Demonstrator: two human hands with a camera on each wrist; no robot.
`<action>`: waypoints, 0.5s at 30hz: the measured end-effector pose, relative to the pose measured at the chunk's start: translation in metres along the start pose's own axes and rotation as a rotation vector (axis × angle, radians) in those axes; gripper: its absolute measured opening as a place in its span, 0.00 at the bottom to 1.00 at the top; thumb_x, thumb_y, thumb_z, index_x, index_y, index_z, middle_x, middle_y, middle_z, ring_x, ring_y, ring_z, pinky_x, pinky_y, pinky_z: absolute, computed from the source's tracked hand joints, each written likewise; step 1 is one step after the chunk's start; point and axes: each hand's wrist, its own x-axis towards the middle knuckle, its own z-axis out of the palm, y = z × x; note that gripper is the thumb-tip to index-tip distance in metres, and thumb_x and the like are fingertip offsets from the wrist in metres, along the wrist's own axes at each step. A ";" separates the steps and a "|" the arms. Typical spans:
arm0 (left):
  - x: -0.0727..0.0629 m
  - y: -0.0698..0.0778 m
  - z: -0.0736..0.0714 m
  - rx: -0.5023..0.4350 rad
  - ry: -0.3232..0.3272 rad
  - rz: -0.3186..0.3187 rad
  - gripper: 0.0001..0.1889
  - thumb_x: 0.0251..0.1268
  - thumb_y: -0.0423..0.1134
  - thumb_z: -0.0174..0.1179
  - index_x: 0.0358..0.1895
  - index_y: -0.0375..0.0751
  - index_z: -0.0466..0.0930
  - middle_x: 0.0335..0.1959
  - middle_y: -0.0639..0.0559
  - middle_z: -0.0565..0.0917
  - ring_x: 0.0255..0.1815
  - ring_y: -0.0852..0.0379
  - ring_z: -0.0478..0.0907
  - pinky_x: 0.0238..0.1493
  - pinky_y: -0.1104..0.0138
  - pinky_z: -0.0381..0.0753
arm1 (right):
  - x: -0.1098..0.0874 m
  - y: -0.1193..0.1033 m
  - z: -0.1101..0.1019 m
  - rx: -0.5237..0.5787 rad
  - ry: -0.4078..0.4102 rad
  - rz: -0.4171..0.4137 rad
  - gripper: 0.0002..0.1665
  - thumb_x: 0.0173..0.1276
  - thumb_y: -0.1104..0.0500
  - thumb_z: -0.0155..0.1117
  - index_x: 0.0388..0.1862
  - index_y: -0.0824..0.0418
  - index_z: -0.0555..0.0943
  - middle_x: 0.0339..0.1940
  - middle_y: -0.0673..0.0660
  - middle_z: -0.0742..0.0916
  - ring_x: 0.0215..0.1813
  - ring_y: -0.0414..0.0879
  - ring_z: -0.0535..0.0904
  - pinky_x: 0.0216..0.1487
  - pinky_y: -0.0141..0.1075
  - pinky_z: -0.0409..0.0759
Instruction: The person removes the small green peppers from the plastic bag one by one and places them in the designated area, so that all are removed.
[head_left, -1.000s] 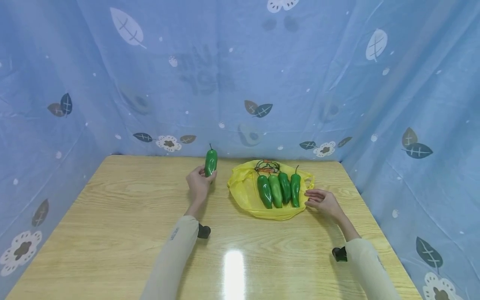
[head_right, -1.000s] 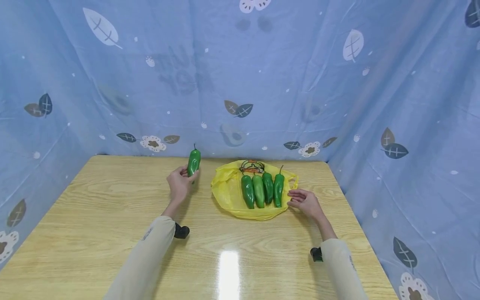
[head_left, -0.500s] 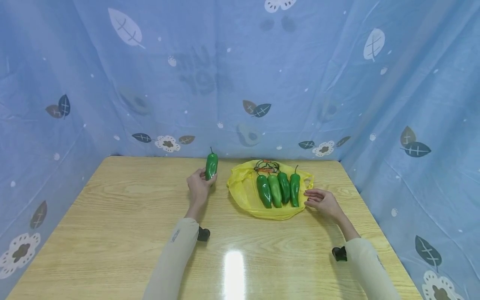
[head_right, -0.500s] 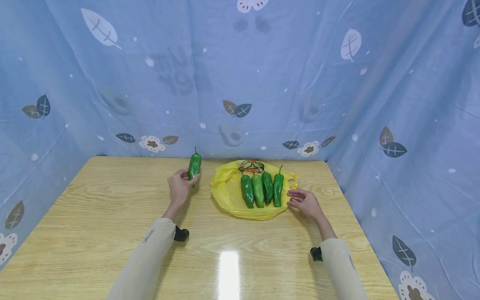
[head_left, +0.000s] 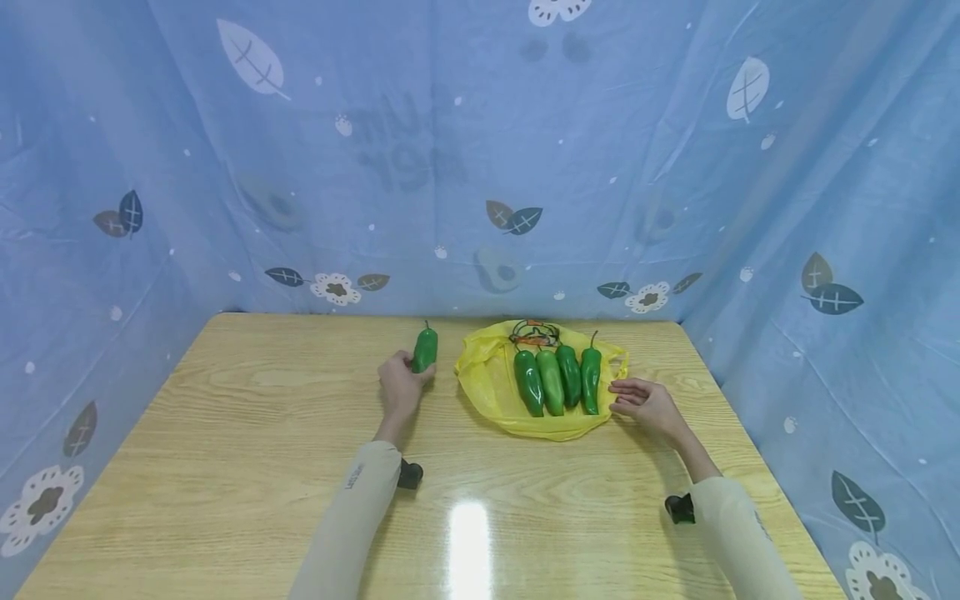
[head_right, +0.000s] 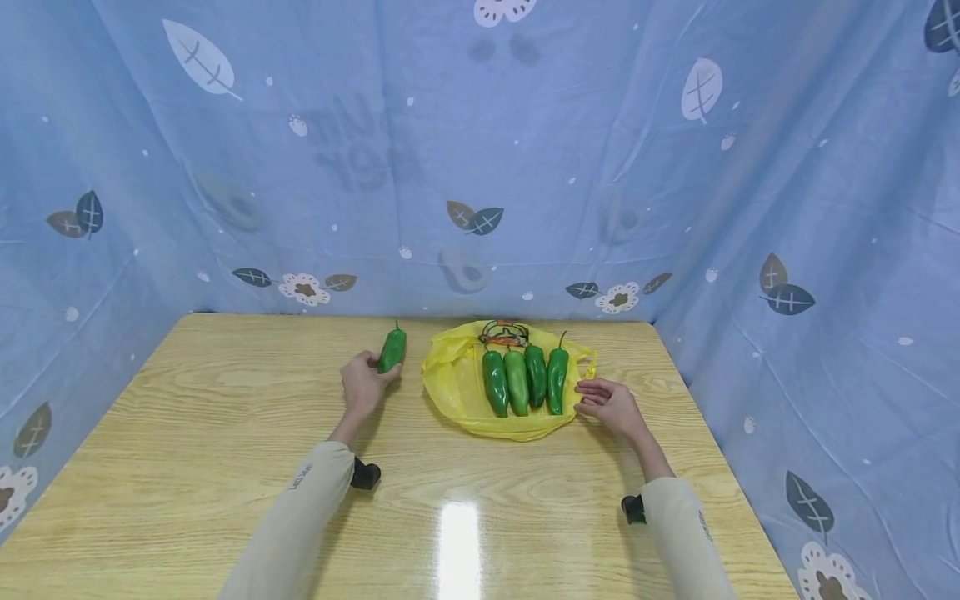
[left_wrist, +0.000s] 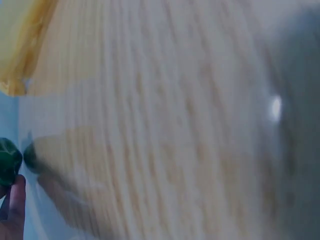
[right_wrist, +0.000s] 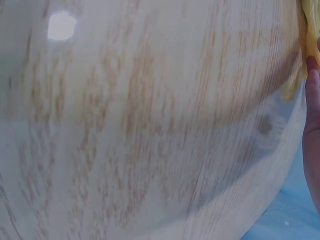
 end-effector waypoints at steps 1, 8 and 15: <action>0.000 0.000 0.000 0.011 -0.006 -0.010 0.22 0.53 0.39 0.71 0.49 0.29 0.79 0.39 0.36 0.84 0.36 0.45 0.82 0.35 0.58 0.84 | 0.000 0.000 0.000 -0.001 -0.002 -0.001 0.28 0.62 0.71 0.66 0.59 0.81 0.70 0.57 0.77 0.77 0.56 0.59 0.79 0.50 0.25 0.78; -0.001 0.003 0.000 0.032 -0.043 0.012 0.20 0.54 0.36 0.70 0.45 0.25 0.78 0.38 0.36 0.83 0.37 0.45 0.81 0.37 0.58 0.83 | -0.001 0.001 0.000 -0.009 -0.003 -0.004 0.28 0.62 0.70 0.66 0.59 0.81 0.69 0.57 0.77 0.77 0.55 0.57 0.80 0.50 0.26 0.79; 0.001 0.008 -0.002 0.075 -0.057 0.061 0.18 0.53 0.34 0.71 0.40 0.22 0.77 0.36 0.34 0.81 0.36 0.44 0.80 0.37 0.58 0.83 | 0.000 0.003 0.000 -0.002 0.003 -0.001 0.28 0.61 0.71 0.66 0.58 0.81 0.70 0.57 0.77 0.77 0.51 0.44 0.82 0.50 0.25 0.79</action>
